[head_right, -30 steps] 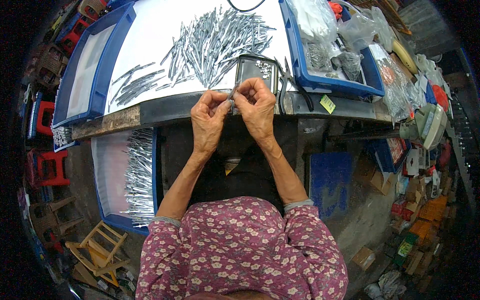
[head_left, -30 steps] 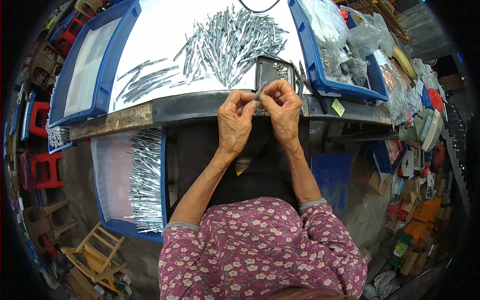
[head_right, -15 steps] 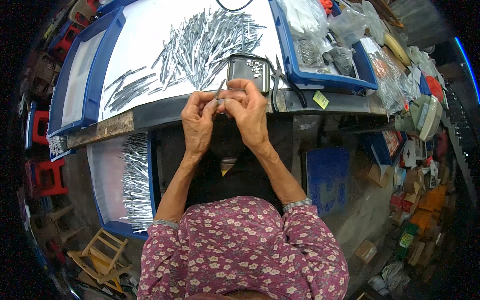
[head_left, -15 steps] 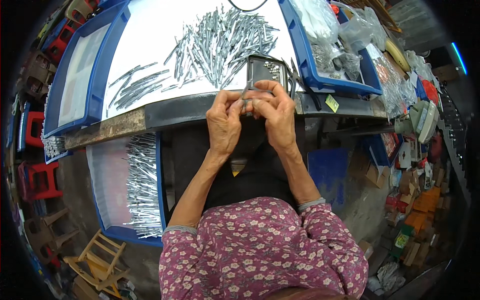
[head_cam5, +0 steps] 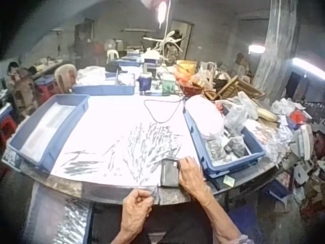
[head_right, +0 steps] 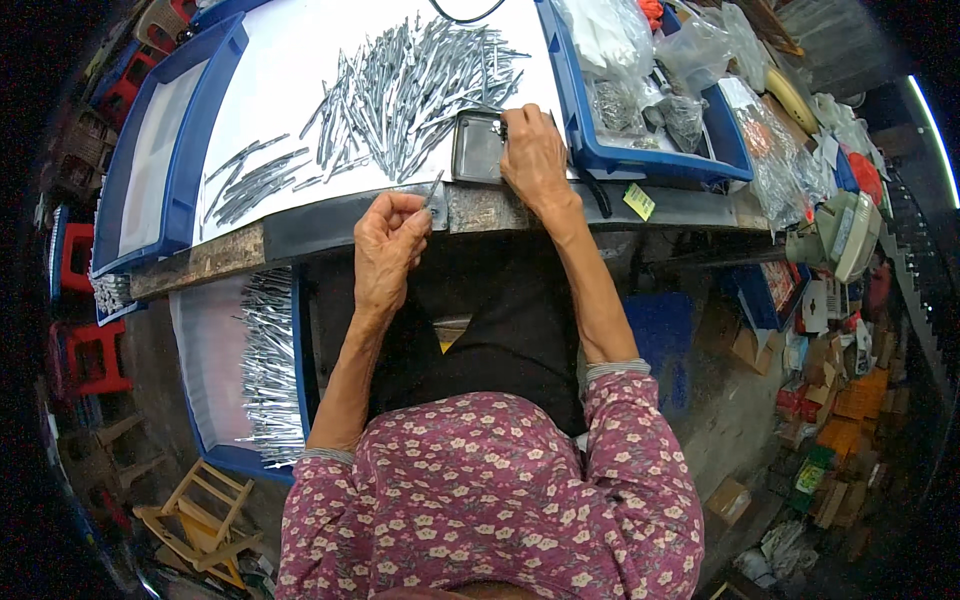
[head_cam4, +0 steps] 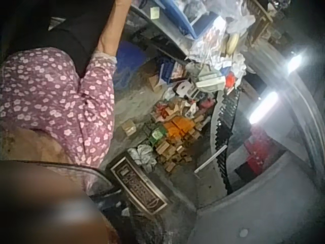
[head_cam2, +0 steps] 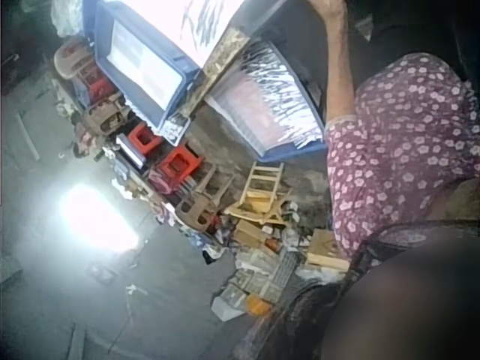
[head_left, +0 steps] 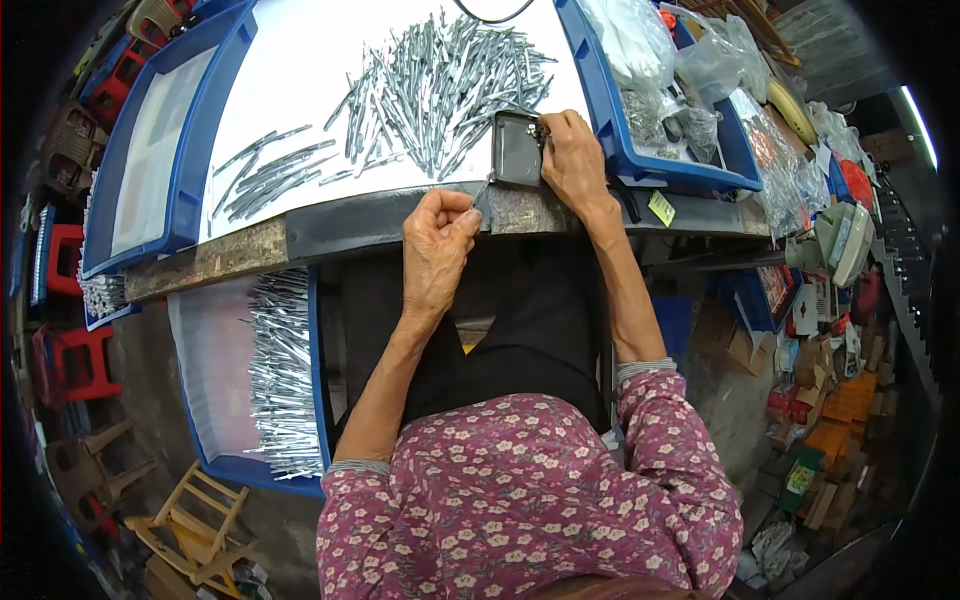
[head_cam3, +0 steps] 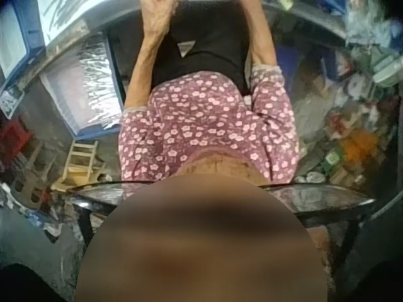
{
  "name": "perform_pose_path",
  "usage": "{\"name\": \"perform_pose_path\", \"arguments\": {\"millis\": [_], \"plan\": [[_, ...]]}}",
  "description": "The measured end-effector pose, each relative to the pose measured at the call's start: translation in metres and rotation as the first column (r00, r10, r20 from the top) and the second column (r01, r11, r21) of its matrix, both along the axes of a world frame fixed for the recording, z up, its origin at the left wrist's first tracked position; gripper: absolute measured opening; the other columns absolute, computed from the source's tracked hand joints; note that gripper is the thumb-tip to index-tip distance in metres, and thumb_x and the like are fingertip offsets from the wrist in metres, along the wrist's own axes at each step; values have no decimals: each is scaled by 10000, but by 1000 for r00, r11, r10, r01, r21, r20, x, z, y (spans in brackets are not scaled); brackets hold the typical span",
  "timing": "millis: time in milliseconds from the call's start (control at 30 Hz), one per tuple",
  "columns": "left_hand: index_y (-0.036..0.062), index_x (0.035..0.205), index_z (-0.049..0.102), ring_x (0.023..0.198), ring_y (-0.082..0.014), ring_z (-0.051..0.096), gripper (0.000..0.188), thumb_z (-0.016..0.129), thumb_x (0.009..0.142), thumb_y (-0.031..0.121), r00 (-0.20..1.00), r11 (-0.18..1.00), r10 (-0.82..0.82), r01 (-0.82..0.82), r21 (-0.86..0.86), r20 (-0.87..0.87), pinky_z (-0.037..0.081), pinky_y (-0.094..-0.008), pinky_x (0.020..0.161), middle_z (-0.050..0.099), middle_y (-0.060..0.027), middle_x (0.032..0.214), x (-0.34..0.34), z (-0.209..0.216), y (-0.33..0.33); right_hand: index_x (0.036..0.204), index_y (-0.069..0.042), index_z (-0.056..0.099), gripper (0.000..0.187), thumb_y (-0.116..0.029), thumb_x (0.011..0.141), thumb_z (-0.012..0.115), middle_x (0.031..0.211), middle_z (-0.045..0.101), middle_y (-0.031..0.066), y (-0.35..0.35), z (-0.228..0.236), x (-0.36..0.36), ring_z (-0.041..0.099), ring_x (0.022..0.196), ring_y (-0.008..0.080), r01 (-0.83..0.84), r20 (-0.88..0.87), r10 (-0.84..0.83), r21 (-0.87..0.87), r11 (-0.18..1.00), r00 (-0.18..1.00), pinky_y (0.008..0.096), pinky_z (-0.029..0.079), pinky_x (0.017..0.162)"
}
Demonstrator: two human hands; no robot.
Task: The person is counting and sorting small metal pins at a workshop workbench.
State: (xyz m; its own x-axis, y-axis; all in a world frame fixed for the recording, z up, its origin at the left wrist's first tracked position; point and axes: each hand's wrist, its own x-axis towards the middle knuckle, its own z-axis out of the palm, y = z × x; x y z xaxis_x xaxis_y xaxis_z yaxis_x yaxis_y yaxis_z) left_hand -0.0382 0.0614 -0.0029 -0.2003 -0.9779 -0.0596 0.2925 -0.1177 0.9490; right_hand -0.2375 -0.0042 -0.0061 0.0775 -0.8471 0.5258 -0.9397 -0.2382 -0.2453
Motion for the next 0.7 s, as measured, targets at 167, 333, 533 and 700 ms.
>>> {"name": "perform_pose_path", "arguments": {"millis": [167,333,533,700], "plan": [[-7,868,509,535,-26,439,49,506,833,27,996,999,23,-20,-30,87,361,-166,485,514,0,640,1,2,1,867,26,551,134,26,744,497,830,557,166,1,1,3,550,780,334,-42,-109,48,63,997,993,373,434,697],[-20,892,502,542,-42,463,69,475,839,16,983,996,53,-40,-75,178,380,-187,505,514,-12,592,-3,3,2,859,21,547,100,-4,770,509,832,561,169,1,-1,-3,560,784,328,-41,147,41,-2,999,988,375,436,684],[-4,917,503,517,-45,456,90,450,844,1,976,991,61,-34,-132,208,374,-195,498,512,-13,564,-3,3,3,825,12,554,70,-26,768,539,780,557,150,2,2,2,561,736,309,-59,123,57,17,998,991,365,438,664],[-4,909,502,508,-42,450,85,442,849,-6,978,991,65,-40,-125,197,369,-193,491,509,-10,567,-1,2,4,809,5,554,69,-42,759,556,767,556,145,-1,-3,6,560,696,304,-87,102,81,59,994,992,365,440,635]]}}
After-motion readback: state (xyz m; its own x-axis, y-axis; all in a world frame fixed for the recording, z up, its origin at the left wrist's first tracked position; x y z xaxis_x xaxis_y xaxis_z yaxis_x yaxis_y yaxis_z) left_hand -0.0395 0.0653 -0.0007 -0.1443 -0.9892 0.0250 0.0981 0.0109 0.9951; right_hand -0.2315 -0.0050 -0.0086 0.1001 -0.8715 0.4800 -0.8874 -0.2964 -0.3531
